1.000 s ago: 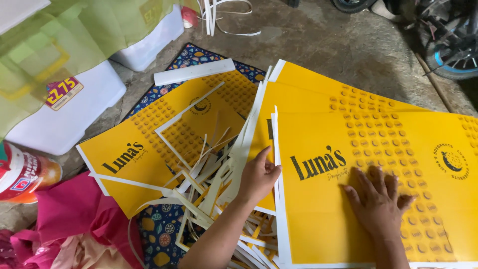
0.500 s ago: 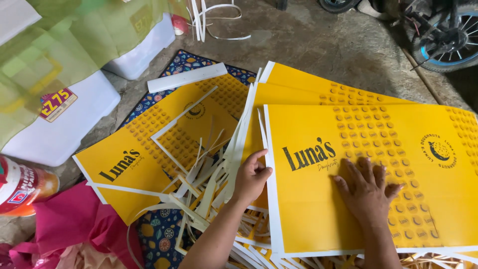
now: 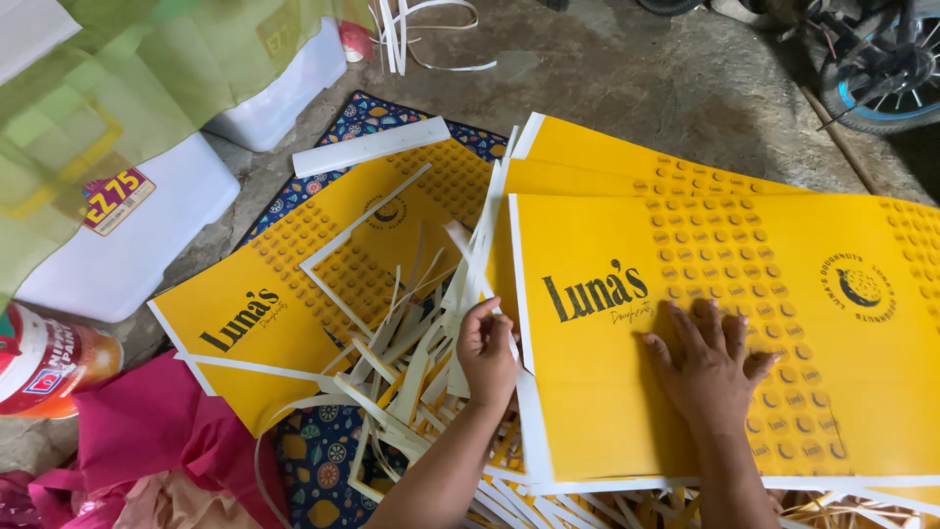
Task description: Removing waste paper strips from die-cut printed yellow sheets for packaging
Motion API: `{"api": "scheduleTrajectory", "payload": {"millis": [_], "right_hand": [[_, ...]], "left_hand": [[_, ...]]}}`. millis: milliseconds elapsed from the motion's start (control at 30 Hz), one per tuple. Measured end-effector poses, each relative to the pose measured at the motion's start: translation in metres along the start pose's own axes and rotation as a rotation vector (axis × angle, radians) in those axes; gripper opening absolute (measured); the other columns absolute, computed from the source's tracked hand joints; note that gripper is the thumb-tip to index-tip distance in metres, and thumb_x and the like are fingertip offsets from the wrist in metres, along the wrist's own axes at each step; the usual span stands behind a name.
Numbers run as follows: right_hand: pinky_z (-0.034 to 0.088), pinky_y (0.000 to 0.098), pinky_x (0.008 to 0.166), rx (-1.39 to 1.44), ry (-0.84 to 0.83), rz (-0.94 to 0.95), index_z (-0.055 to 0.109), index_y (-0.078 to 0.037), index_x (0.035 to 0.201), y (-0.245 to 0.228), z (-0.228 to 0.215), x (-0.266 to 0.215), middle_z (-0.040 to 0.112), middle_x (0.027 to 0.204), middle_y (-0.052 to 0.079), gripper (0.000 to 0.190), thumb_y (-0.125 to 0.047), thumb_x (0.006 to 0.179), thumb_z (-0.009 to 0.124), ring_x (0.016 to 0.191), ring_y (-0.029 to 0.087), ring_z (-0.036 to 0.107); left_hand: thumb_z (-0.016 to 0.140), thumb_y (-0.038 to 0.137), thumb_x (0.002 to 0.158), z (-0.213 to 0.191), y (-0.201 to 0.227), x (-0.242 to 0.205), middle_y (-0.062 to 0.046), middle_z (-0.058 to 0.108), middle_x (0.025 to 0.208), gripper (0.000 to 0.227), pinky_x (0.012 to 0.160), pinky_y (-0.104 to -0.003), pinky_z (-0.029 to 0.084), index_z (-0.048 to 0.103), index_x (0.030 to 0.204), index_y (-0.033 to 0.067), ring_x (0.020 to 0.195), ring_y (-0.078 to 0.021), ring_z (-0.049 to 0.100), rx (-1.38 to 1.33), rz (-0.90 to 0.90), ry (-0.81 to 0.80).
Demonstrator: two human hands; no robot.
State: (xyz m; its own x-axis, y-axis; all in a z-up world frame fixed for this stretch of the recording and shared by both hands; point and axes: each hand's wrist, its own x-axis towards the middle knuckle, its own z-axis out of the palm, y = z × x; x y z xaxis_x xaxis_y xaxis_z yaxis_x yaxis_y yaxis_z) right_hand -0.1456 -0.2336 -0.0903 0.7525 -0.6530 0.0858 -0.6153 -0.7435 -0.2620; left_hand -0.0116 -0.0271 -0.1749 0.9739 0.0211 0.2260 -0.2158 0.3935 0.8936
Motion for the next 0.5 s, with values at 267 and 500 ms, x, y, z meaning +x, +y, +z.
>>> {"api": "scheduleTrajectory", "payload": {"millis": [267,500], "right_hand": [[-0.003,0.0763,0.115,0.009,-0.004,0.038,0.047,-0.048,0.149,0.006,0.006,-0.001,0.028,0.171,-0.002,0.066,-0.075,0.089,0.042,0.159,0.038,0.012],[-0.002,0.0751,0.114,-0.004,-0.007,0.032,0.049,-0.046,0.148,0.003,0.004,0.002,0.032,0.169,-0.004,0.067,-0.075,0.089,0.043,0.159,0.036,0.014]], "left_hand": [[0.067,0.029,0.095,-0.009,0.068,-0.010,0.002,0.063,0.084,0.054,0.067,-0.031,0.051,0.053,0.144,0.0097,0.072,-0.0112,0.058,0.286,-0.263,-0.144],[0.068,0.028,0.094,-0.033,0.093,-0.047,0.002,0.052,0.076,0.063,0.060,-0.031,0.046,0.045,0.152,0.0166,0.067,-0.0127,0.052,0.518,-0.481,-0.353]]}}
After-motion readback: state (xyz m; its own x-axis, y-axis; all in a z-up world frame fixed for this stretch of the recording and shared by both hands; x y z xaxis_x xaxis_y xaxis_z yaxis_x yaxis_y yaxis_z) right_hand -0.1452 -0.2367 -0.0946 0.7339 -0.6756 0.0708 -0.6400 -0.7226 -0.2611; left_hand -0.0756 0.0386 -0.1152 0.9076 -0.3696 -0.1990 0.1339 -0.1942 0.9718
